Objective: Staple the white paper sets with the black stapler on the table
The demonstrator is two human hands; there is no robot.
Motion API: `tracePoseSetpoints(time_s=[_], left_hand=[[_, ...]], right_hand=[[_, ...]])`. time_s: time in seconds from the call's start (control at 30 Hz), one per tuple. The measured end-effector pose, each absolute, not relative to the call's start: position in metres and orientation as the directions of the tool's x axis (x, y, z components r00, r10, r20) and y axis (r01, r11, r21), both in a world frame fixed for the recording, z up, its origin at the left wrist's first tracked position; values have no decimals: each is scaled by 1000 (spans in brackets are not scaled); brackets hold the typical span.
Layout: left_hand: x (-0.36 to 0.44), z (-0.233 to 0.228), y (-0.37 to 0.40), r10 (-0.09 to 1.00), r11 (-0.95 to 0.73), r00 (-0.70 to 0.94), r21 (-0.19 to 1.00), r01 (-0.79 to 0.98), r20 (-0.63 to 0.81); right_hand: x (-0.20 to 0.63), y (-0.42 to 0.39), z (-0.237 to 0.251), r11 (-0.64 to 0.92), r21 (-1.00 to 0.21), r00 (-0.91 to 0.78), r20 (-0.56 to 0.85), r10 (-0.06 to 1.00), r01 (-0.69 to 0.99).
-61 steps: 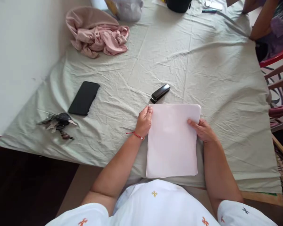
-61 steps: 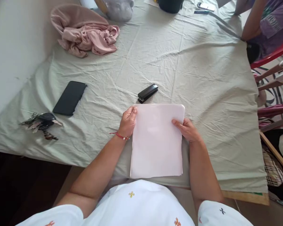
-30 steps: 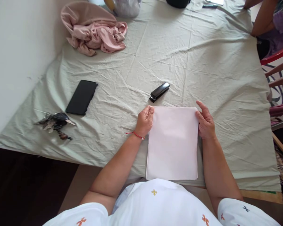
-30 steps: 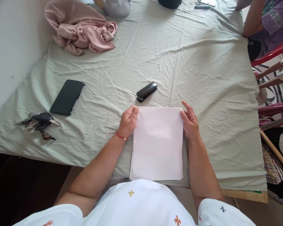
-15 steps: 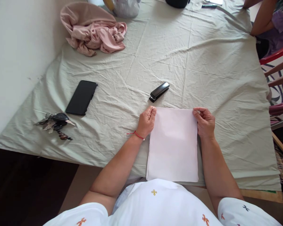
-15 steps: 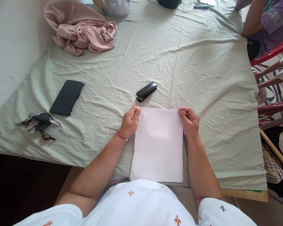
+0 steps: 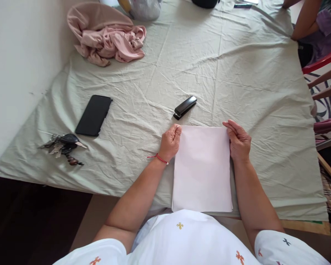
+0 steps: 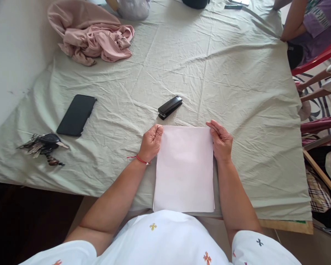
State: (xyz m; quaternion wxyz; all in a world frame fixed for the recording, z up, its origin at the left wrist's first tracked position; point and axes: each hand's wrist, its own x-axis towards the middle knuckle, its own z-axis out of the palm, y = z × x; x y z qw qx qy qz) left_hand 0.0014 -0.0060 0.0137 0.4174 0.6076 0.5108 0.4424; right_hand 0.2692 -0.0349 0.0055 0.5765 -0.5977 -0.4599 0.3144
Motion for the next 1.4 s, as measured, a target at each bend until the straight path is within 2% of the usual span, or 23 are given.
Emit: tracePoseSetpoints(time_s=[0.3, 0.43, 0.53, 0.73, 1.0, 1.13, 1.4], left_hand=[[1, 14, -5, 993, -90, 93, 974, 207, 72], [0, 14, -6, 989, -59, 145, 986, 157, 36], [0, 14, -6, 986, -93, 147, 986, 136, 73], [1, 14, -8, 987, -41, 158, 994, 102, 24], [0, 12, -9, 982, 28, 185, 1000, 13, -30], [1, 12, -9, 982, 44, 183, 999, 13, -46], [1, 18, -9, 977, 31, 210, 999, 10, -32]], right_hand=[[267, -34, 5, 95, -974, 383, 170, 908, 207], [271, -34, 4, 72, -935, 350, 201, 915, 347], [274, -34, 5, 57, -888, 300, 214, 930, 456], [274, -34, 10, 69, -831, 222, 227, 948, 553], [274, -34, 10, 75, -786, 160, 217, 963, 614], [272, -34, 14, 106, -772, 98, 213, 972, 627], [271, -34, 16, 142, -767, 76, 241, 967, 626]])
